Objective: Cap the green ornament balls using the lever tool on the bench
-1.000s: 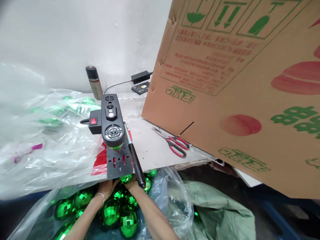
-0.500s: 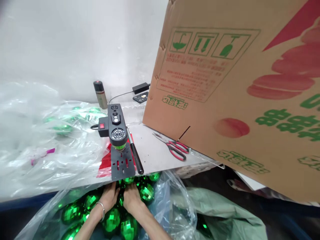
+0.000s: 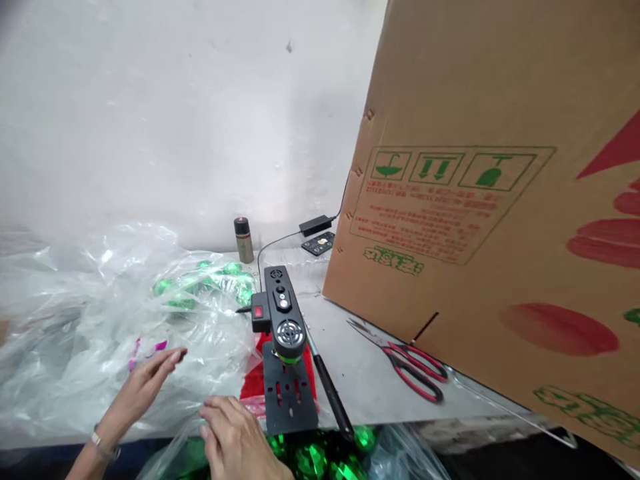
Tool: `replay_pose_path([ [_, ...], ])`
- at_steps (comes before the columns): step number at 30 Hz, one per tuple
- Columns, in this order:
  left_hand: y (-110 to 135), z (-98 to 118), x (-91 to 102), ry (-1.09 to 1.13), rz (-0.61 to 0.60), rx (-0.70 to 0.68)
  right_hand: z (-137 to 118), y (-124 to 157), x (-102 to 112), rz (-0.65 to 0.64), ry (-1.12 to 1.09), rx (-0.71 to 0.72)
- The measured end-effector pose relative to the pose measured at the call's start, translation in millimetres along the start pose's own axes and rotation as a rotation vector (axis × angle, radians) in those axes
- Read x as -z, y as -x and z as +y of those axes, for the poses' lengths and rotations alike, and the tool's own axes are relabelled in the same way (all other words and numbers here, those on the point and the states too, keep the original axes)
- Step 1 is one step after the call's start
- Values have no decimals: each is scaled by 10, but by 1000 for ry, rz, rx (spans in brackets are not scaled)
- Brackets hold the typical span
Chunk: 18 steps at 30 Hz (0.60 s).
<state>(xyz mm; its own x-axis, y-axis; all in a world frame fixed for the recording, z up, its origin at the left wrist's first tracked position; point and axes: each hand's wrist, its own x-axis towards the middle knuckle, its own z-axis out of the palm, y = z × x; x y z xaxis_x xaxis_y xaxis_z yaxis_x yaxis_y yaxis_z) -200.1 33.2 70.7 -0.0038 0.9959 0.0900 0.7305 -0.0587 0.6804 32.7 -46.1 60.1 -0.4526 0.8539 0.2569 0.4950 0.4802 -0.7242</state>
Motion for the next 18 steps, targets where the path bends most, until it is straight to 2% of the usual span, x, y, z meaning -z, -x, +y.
replay_pose_path([
  [1,-217,-78,73,-132,81,-54,-8,-141,-65,72,33,20],
  [4,-718,-187,218,-263,205,-102,61,-487,-273,160,166,4],
  [8,-1081,-116,350,-355,313,-181,236,-755,-429,166,256,-43],
  [11,-1379,-107,441,-408,308,-251,389,-845,-487,109,271,-77],
  [14,-1748,-235,509,-457,279,-230,628,-875,-641,70,268,-109],
  [16,-1969,-371,528,-484,272,-177,828,-876,-821,100,261,-127],
  [18,-2134,-510,523,-497,278,-119,1018,-879,-1023,206,281,-156],
])
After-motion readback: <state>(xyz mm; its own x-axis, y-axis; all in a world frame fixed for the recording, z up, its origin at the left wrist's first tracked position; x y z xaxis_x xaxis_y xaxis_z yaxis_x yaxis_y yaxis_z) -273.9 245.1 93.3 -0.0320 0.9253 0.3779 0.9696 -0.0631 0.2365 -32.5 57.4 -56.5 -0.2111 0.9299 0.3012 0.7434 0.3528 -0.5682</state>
